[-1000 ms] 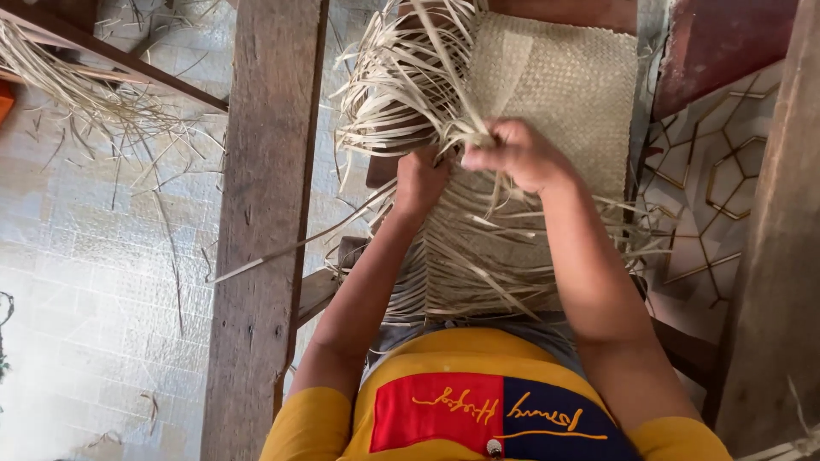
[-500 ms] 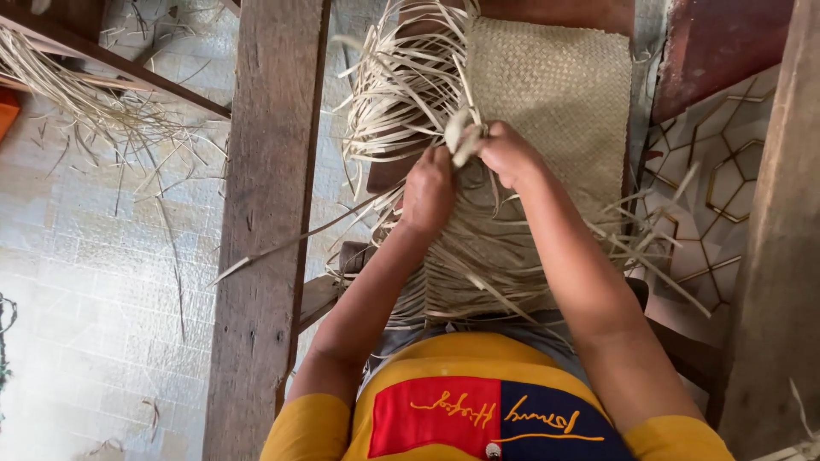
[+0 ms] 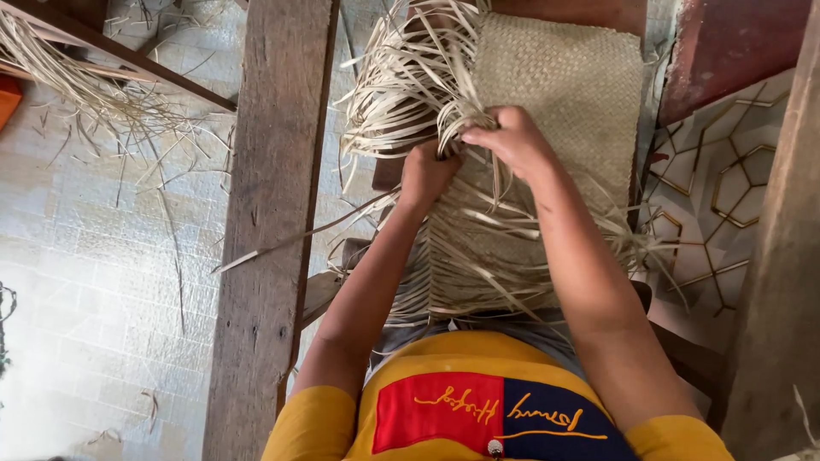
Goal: Weaving a mat by interlacing natural fiber strips on a wooden frame
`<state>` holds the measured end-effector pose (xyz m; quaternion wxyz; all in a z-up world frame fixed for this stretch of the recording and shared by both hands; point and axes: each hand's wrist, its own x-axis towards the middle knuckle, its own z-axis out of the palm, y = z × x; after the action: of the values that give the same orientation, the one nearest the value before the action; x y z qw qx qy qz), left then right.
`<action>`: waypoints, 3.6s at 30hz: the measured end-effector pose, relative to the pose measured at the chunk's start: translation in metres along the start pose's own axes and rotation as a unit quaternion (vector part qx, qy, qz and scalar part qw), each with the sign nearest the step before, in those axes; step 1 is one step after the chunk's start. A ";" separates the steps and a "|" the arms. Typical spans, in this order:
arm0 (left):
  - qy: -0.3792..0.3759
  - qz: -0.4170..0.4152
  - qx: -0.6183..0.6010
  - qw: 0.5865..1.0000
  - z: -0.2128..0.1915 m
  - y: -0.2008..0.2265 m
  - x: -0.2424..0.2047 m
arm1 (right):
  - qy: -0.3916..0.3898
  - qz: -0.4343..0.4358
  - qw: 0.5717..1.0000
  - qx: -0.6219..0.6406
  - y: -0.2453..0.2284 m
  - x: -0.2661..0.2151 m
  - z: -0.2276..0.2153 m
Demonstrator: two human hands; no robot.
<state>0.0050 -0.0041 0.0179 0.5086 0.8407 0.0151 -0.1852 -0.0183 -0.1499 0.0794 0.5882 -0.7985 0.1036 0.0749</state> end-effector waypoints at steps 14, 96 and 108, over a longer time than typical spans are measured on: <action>0.008 0.092 0.061 0.994 -0.005 0.017 -0.010 | -0.049 0.043 0.996 -0.062 -0.020 -0.018 -0.017; 0.051 0.359 0.026 0.932 -0.030 -0.043 -0.054 | 0.106 -0.370 0.897 -0.217 0.047 -0.035 0.003; 0.069 0.431 0.123 0.891 -0.038 -0.055 -0.046 | 0.109 -0.393 0.830 -0.380 0.088 -0.026 0.029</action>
<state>-0.0385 0.0627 0.0025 0.4283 0.8314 -0.3365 0.1102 -0.0652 -0.1450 -0.0043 0.2025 -0.9355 -0.1920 -0.2169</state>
